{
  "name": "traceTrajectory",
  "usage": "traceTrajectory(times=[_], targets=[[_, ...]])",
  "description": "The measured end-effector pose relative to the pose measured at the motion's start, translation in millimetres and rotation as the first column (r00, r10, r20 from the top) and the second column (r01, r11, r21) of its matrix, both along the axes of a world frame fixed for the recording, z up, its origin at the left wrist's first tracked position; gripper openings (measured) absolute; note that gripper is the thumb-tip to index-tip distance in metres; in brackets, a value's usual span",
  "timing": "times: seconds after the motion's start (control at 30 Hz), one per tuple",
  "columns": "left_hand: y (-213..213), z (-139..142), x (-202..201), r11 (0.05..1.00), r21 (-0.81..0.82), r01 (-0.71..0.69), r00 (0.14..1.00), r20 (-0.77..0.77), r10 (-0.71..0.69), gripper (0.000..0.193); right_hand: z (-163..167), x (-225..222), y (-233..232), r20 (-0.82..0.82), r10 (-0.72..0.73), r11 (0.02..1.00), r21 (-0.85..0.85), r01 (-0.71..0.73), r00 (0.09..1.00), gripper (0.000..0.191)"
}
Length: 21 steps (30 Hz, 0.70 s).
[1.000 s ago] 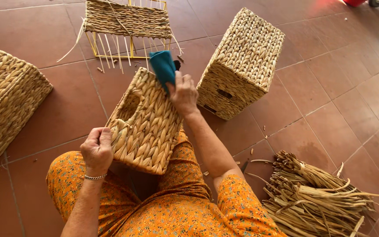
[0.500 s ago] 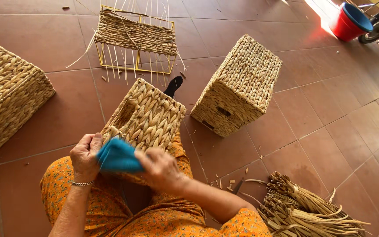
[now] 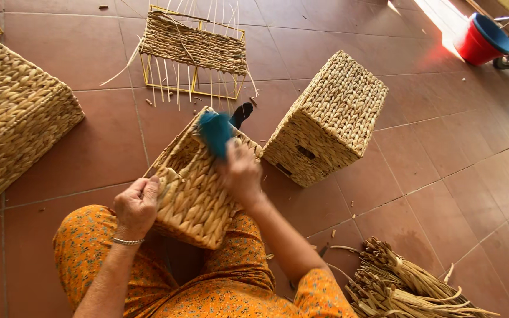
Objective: The person sits on the floor and wipes woven water-hyacinth storage baskets one at a time with a blue cloth, turning each basket to clean its sides and inside. They occasionally use scissors to trim loose straw ends from a basket before continuing to wipe it.
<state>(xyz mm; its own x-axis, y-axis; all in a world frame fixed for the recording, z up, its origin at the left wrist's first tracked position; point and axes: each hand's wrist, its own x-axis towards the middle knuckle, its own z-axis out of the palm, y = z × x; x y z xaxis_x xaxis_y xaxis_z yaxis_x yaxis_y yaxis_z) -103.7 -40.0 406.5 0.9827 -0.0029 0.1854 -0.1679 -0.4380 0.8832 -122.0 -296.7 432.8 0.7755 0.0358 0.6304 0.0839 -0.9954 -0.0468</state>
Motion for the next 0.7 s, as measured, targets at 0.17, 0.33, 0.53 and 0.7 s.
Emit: traceTrajectory(times=[0.17,0.33,0.53,0.7], targets=[[17,-5,19,0.992,-0.100,0.073,0.975,-0.201,-0.092,0.040,28,-104,77,-0.041,0.467,0.876,0.161,-0.455,0.884,0.063],[21,-9,16,0.974,-0.166,0.155,0.983,-0.075,-0.169,0.038,17,-62,48,0.016,0.445,0.878,0.190,-0.440,0.895,0.062],[11,-6,6,0.980,-0.140,0.139,0.980,-0.125,-0.157,0.037,-19,57,-56,0.017,-0.160,0.983,0.091,0.158,0.987,0.051],[10,-3,3,0.995,-0.081,0.059,0.992,-0.111,-0.068,0.035,-16,37,-40,-0.064,-0.150,0.978,0.134,0.157,0.987,0.051]])
